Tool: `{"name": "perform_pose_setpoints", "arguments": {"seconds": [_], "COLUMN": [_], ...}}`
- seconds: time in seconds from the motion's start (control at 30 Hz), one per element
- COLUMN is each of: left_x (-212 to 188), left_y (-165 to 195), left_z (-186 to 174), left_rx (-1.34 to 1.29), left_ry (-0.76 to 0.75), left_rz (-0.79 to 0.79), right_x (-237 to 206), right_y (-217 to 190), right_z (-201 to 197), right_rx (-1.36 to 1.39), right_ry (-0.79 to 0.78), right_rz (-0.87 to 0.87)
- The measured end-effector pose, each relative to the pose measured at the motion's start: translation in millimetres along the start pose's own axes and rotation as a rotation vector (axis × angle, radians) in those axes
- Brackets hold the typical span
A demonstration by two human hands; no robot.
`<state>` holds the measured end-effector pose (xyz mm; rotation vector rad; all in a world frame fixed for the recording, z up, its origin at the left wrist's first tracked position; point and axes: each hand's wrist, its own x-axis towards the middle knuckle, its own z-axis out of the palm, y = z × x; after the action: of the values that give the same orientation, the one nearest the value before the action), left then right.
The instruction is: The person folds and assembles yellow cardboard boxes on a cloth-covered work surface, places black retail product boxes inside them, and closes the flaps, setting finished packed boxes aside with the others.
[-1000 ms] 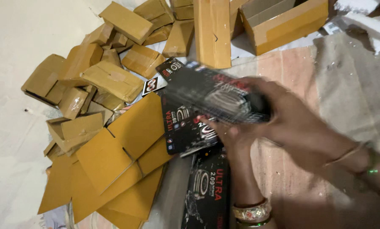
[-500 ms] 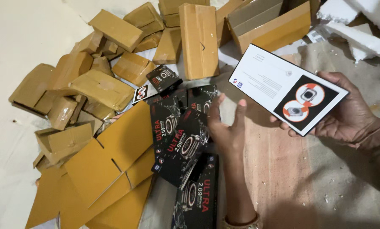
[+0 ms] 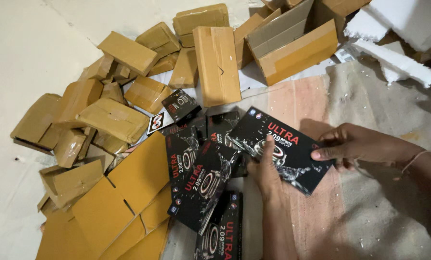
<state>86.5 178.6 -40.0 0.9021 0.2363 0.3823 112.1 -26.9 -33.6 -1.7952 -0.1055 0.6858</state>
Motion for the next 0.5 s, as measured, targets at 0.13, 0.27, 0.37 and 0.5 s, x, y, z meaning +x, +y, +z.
{"name": "perform_pose_setpoints", "arguments": {"seconds": [0.13, 0.27, 0.37, 0.5], "left_x": [4, 0, 8, 61], "left_y": [-12, -18, -14, 3], "left_z": [0, -3, 0, 8], "left_rx": [0.238, 0.676, 0.872, 0.768], "left_ry": [-0.015, 0.024, 0.069, 0.094], "left_rz": [0.249, 0.062, 0.407, 0.69], "right_x": [-5, -11, -10, -7], "right_y": [-2, -8, -10, 1], "right_z": [-5, -14, -23, -26], "right_rx": [0.44, 0.626, 0.631, 0.51], "right_ry": [-0.029, 0.223, 0.356, 0.371], "right_rz": [-0.114, -0.133, -0.142, -0.183]}}
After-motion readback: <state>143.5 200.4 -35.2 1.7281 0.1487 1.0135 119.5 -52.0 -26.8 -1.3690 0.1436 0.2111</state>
